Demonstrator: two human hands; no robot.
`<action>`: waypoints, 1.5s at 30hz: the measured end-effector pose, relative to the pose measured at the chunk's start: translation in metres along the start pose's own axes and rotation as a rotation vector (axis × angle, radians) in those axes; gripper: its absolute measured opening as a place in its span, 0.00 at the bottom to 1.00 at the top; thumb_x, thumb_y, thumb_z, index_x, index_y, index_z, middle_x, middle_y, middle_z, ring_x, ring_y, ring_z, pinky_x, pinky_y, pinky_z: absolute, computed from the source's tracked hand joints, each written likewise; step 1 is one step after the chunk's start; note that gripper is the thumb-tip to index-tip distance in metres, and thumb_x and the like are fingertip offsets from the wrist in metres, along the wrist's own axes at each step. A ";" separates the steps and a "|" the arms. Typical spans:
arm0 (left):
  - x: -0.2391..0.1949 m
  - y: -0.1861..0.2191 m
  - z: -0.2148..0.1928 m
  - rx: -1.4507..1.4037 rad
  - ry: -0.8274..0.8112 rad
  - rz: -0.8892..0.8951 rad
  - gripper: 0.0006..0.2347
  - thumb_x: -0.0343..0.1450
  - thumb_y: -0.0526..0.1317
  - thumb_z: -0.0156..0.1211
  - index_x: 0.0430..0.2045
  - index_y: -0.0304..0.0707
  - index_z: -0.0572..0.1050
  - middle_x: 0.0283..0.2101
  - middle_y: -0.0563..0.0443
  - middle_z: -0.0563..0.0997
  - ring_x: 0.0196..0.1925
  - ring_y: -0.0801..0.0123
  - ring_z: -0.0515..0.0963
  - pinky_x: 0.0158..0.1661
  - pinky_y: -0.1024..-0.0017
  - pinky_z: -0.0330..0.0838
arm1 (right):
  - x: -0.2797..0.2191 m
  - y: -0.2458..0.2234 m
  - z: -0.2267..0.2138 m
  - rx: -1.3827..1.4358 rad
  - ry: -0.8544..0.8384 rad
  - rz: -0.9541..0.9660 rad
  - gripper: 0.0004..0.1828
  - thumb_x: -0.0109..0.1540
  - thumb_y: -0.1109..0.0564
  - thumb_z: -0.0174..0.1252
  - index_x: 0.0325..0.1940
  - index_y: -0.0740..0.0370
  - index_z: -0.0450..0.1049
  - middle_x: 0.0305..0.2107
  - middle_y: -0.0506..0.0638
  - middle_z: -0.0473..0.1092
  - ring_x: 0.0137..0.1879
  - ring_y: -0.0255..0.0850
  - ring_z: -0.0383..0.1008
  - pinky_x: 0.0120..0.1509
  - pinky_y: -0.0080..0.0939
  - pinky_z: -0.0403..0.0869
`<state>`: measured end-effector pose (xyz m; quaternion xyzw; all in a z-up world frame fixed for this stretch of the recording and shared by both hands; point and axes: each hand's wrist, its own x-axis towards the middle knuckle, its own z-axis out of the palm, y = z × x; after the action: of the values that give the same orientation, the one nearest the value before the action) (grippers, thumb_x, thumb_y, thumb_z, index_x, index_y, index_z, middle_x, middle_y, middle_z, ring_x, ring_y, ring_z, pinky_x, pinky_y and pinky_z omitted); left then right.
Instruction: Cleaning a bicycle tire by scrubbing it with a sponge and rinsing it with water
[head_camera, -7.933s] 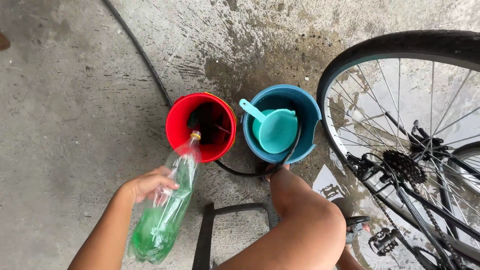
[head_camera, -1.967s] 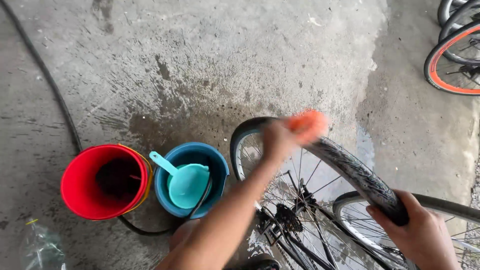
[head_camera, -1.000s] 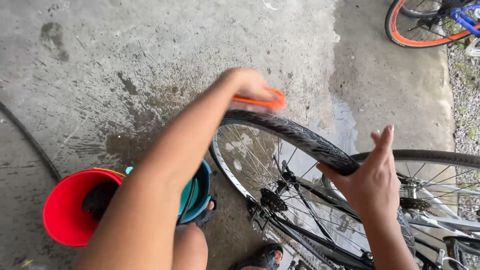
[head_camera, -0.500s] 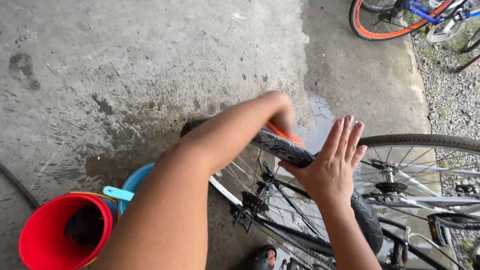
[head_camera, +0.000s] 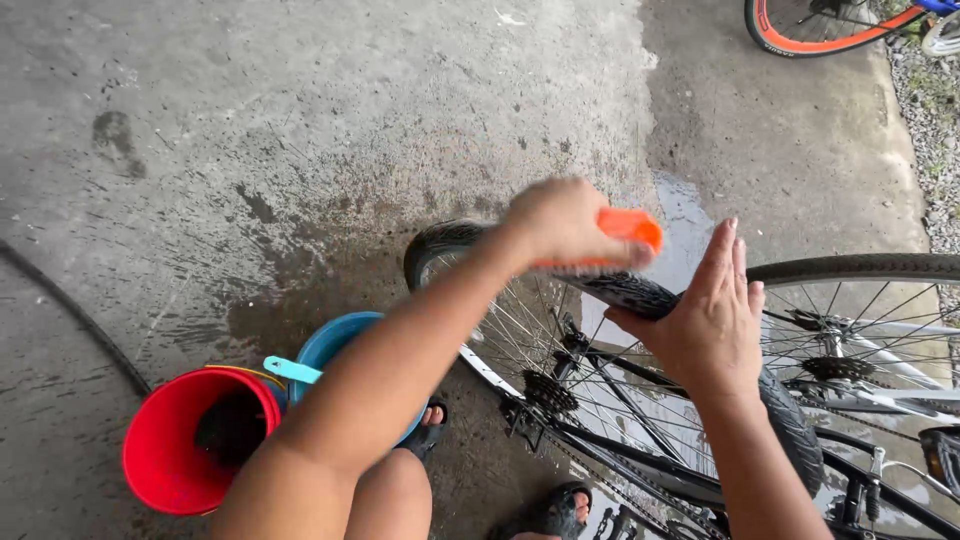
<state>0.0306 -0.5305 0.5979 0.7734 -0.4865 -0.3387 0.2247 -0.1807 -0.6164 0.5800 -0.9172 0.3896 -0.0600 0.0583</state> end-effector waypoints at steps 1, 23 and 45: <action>-0.010 -0.002 0.009 -0.007 0.105 0.037 0.26 0.59 0.72 0.50 0.21 0.50 0.77 0.19 0.65 0.76 0.20 0.81 0.73 0.23 0.80 0.64 | 0.002 -0.001 -0.003 -0.062 -0.095 0.048 0.79 0.44 0.23 0.68 0.80 0.65 0.32 0.72 0.58 0.52 0.73 0.56 0.54 0.66 0.67 0.59; -0.041 -0.042 0.069 -0.588 0.830 -0.002 0.39 0.57 0.73 0.32 0.47 0.52 0.82 0.12 0.58 0.73 0.14 0.76 0.70 0.18 0.75 0.61 | 0.005 0.043 0.004 -0.401 -0.168 0.203 0.35 0.55 0.19 0.62 0.42 0.50 0.79 0.34 0.59 0.83 0.47 0.60 0.82 0.48 0.51 0.77; 0.019 -0.123 0.110 -1.230 1.087 -0.895 0.27 0.60 0.68 0.51 0.22 0.42 0.82 0.20 0.49 0.83 0.24 0.62 0.82 0.26 0.64 0.66 | 0.006 0.020 -0.004 -0.518 -0.193 0.331 0.36 0.54 0.14 0.57 0.47 0.38 0.81 0.36 0.56 0.84 0.50 0.59 0.83 0.50 0.51 0.77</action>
<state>0.0281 -0.4978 0.4348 0.6861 0.2932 -0.1833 0.6400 -0.1911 -0.6351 0.5814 -0.8270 0.5287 0.1388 -0.1313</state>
